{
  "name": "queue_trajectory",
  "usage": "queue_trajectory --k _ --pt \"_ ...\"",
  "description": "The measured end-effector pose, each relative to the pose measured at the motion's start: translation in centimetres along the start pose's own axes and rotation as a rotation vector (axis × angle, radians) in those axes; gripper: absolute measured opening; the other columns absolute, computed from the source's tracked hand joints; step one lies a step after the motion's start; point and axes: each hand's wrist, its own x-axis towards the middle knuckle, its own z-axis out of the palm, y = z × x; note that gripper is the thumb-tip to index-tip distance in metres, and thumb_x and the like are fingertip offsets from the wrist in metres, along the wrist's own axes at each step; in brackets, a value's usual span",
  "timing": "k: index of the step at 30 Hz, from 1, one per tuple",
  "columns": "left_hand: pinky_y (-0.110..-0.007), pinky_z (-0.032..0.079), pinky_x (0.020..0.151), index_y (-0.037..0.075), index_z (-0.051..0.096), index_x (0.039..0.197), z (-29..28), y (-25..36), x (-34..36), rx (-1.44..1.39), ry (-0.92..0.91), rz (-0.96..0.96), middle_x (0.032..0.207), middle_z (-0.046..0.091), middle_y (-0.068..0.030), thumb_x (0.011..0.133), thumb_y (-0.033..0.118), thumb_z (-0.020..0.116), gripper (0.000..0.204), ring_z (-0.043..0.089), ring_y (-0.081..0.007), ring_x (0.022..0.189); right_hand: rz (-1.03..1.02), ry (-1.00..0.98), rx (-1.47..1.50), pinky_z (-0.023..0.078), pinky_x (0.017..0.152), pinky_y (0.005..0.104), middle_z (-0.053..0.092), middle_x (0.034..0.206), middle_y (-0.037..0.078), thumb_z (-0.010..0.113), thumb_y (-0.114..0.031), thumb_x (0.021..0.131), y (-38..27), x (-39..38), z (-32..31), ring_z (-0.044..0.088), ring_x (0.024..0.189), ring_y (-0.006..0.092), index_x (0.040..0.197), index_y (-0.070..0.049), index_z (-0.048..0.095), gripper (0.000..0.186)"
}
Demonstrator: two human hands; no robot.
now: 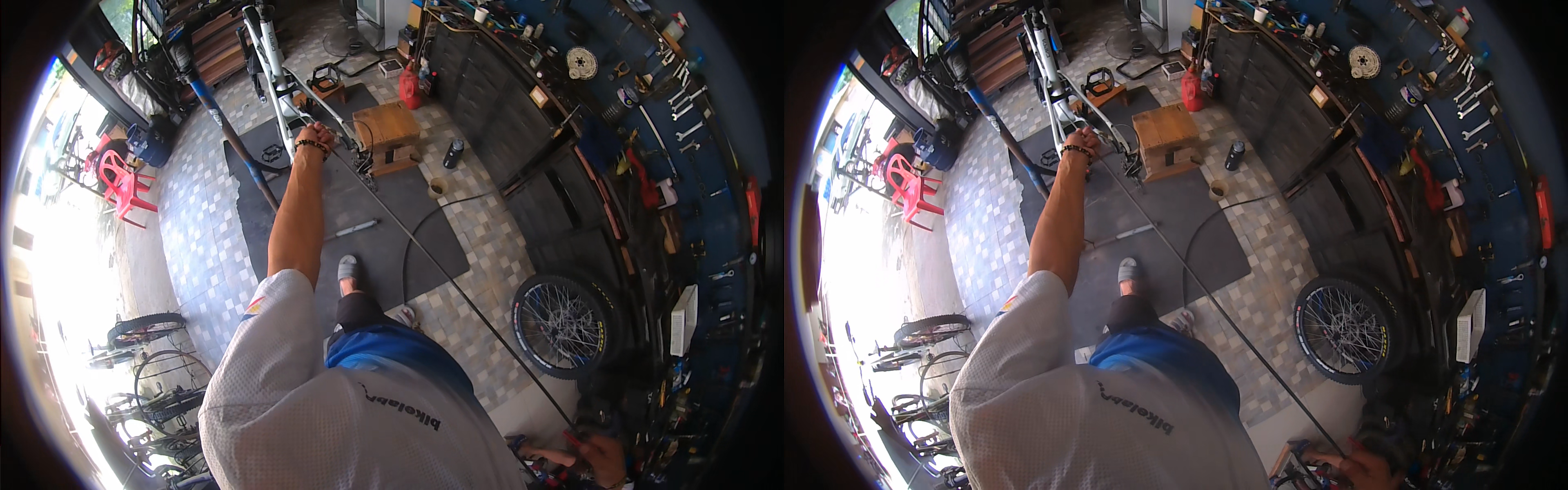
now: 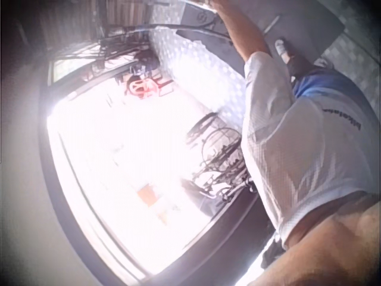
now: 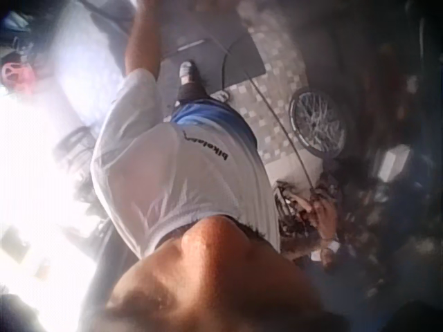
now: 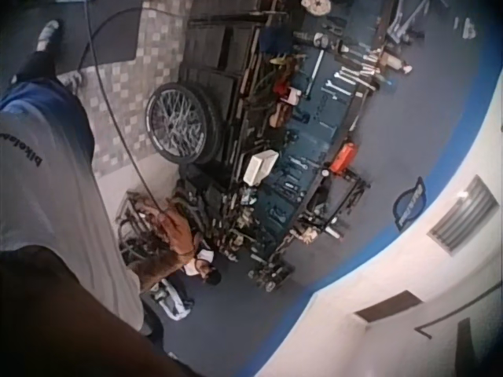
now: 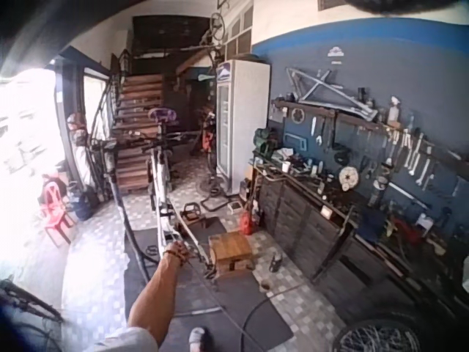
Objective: The person searches through drawers and a box for parts, then wipes a bicycle cable with a cloth. They insert the cable into the bicycle frame and use a tool to adjust a component on the frame.
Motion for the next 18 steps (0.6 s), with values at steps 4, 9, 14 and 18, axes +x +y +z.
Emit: queue_trajectory --k 4,9,14,18 --pt "-0.029 0.028 0.044 0.01 0.048 0.082 -0.9 2.6 2.5 0.033 0.029 0.119 0.067 0.041 0.0016 0.102 0.029 0.056 0.029 0.033 -0.0142 0.049 0.055 0.059 -0.014 0.062 0.068 0.0347 0.075 0.088 0.012 0.061 -0.04 0.104 2.1 -2.1 -1.3 0.073 0.074 0.0277 0.111 -0.005 0.067 0.036" --pt "-0.031 0.028 0.044 0.01 0.057 0.095 1.2 0.3 0.3 0.114 0.119 0.206 0.065 0.04 0.0034 0.102 0.033 0.052 0.024 0.034 -0.0144 0.048 0.128 0.173 -0.013 0.06 0.065 0.0348 0.073 0.085 0.011 0.06 -0.038 0.104 3.6 -4.2 -2.4 0.071 0.071 0.0265 0.107 -0.005 0.067 0.034" --pt "-0.033 0.028 0.043 0.01 0.065 0.107 2.1 -1.7 -5.2 0.175 -0.037 0.239 0.064 0.04 0.0052 0.101 0.036 0.048 0.032 0.035 -0.0147 0.048 0.129 0.245 -0.07 0.058 0.063 0.035 0.07 0.082 0.011 0.06 -0.037 0.104 5.8 -1.4 -5.7 0.069 0.068 0.0253 0.103 -0.004 0.066 0.033" --pt "-0.025 0.022 0.04 0.008 0.058 0.103 13.2 -16.1 -19.4 0.239 0.078 0.162 0.064 0.036 0.0039 0.103 0.011 0.045 0.014 0.03 -0.0089 0.048 0.258 0.356 0.015 0.057 0.061 0.0352 0.069 0.079 0.011 0.059 -0.036 0.104 9.2 -3.3 -1.5 0.068 0.065 0.0243 0.1 -0.004 0.065 0.033"
